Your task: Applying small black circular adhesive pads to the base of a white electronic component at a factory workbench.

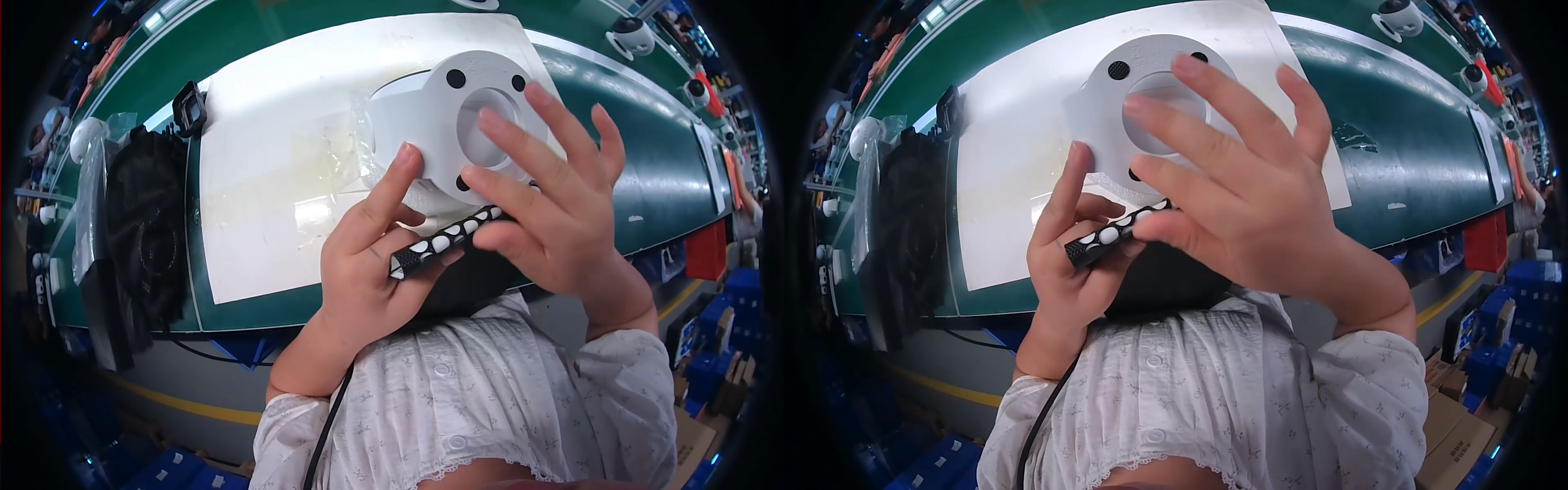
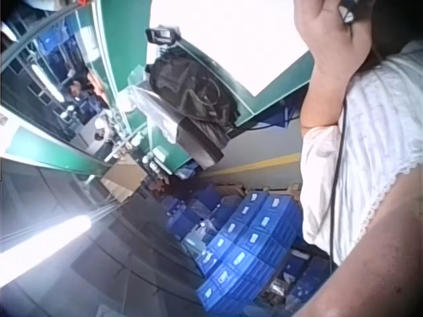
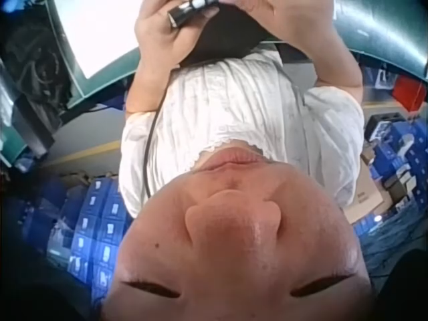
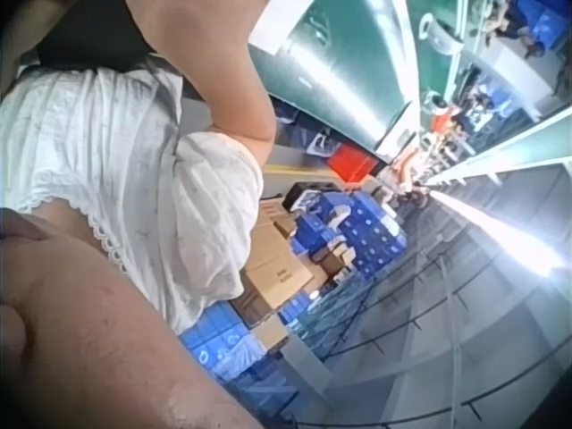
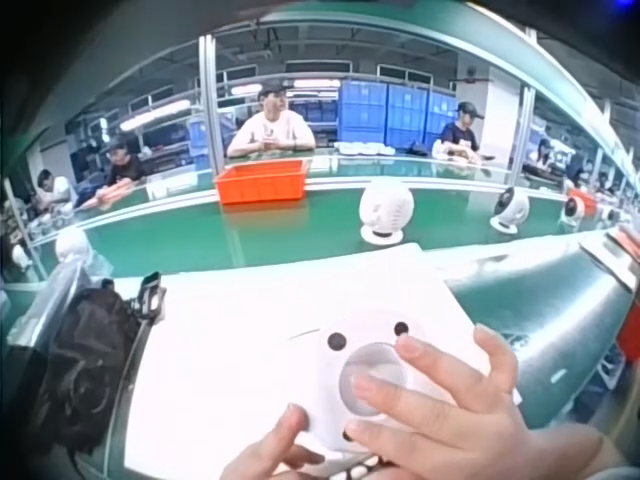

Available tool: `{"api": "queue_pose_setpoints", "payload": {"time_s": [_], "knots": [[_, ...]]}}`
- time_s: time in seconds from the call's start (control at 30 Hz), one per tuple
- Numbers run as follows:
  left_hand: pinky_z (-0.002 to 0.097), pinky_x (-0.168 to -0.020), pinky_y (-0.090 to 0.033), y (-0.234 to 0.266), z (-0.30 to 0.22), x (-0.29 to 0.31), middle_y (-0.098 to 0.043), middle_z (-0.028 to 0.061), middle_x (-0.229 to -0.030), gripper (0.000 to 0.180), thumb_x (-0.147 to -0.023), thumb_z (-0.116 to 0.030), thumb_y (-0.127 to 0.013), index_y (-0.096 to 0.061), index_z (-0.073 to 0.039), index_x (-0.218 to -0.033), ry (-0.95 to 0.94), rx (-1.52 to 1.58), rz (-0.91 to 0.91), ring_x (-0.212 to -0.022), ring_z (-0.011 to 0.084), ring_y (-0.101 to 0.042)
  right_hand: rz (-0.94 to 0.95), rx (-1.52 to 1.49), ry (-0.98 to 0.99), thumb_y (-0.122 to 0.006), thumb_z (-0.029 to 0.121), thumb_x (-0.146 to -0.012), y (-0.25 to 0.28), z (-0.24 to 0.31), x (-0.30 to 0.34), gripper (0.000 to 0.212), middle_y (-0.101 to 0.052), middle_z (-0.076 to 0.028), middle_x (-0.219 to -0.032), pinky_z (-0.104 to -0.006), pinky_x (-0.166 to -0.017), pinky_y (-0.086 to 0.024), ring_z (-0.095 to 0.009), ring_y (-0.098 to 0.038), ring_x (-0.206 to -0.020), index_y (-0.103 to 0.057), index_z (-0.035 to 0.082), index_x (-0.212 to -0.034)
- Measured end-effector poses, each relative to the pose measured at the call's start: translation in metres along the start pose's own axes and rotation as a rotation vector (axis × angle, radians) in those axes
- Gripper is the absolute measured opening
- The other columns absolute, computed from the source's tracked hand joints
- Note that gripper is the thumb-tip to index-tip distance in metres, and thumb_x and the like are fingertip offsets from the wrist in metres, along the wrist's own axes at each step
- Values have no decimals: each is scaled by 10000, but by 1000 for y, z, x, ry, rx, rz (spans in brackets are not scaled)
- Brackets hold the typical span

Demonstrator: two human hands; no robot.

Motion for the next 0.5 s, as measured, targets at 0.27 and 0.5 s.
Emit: {"api": "queue_pose_setpoints", "payload": {"time_s": [0.27,0.5], "knots": [[259,-602,-464,-1,1,1,-422,197,-1231,172,-571,-2,-694,-596,33,-708,28,75,-47,-702,191,-561,-341,-245,-113,-611,269,-715,-12,-8,35,213,-487,-54,-1167,-377,-928,-214,-279,-361,-1160,-617,159,-897],[253,-587,-459,0,-2,0,-417,204,-1234,175,-575,11,-689,-586,49,-712,27,74,-46,-626,178,-555,-540,-148,47,-684,133,-584,3,4,44,166,-548,29,-1037,-337,-804,-323,-232,-438,-1040,-631,185,-733]]}}
Point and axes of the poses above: each hand's wrist, its own x-axis away from the middle knuckle, its own y-axis out of the back of the hand, z = x × y, the point moved 8 cm from there along -x, towards the middle knuckle
